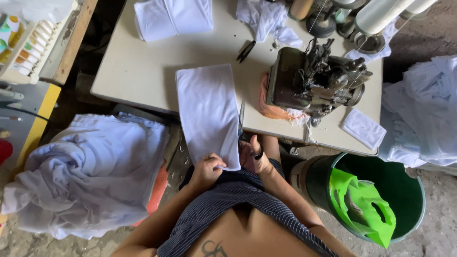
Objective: The person is manually cutting and trimming white fabric pieces using scissors at a sewing workstation.
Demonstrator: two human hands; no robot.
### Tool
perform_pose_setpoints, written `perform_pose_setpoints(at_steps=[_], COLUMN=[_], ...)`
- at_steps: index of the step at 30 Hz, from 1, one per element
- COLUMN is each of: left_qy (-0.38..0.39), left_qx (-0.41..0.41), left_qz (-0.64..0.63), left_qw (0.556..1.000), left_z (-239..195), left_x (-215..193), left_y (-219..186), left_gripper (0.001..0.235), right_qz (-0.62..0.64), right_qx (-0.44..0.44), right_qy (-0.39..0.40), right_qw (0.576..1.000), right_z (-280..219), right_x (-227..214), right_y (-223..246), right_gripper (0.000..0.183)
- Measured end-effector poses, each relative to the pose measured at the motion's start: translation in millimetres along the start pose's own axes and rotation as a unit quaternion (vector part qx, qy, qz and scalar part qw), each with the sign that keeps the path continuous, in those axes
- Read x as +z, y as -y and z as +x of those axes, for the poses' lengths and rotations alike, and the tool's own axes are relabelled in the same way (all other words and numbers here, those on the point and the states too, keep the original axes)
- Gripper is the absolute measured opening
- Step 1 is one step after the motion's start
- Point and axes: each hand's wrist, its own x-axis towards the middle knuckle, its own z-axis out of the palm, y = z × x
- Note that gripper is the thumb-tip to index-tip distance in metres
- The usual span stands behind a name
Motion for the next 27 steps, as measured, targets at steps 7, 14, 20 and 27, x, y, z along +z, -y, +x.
perform_pose_setpoints(at_steps=[7,14,20,27], left_qy=[0.022,0.126,0.161,0.243], left_qx=[-0.020,-0.097,-0.111,-0.191], left_qz=[-0.026,-0.073,-0.067,-0.083], left_qw=[0.999,0.985,0.978,0.948], left_z=[-1.6,-4.9,-2.8,6.5], left_x=[3.1,-3.4,-3.8,-14.0], left_y=[5.6,8.7,11.5,2.6], left_gripper=[0.024,0.012,0.013,0.012], right_qz=[-0.044,-0.014,-0.021,-0.011], right_qx=[-0.026,0.030,0.048,0.019], right_qy=[-0.090,-0.042,-0.105,-0.022], right_qw=[0.995,0.999,0.993,1.000], right_z=[12.9,17.2,20.4,30.8], right_x=[-77.0,-64.8,-88.6,-62.5], right_y=[-37.9,-22.6,-36.4,-13.4], right_gripper=[0.053,0.084,0.057,0.088])
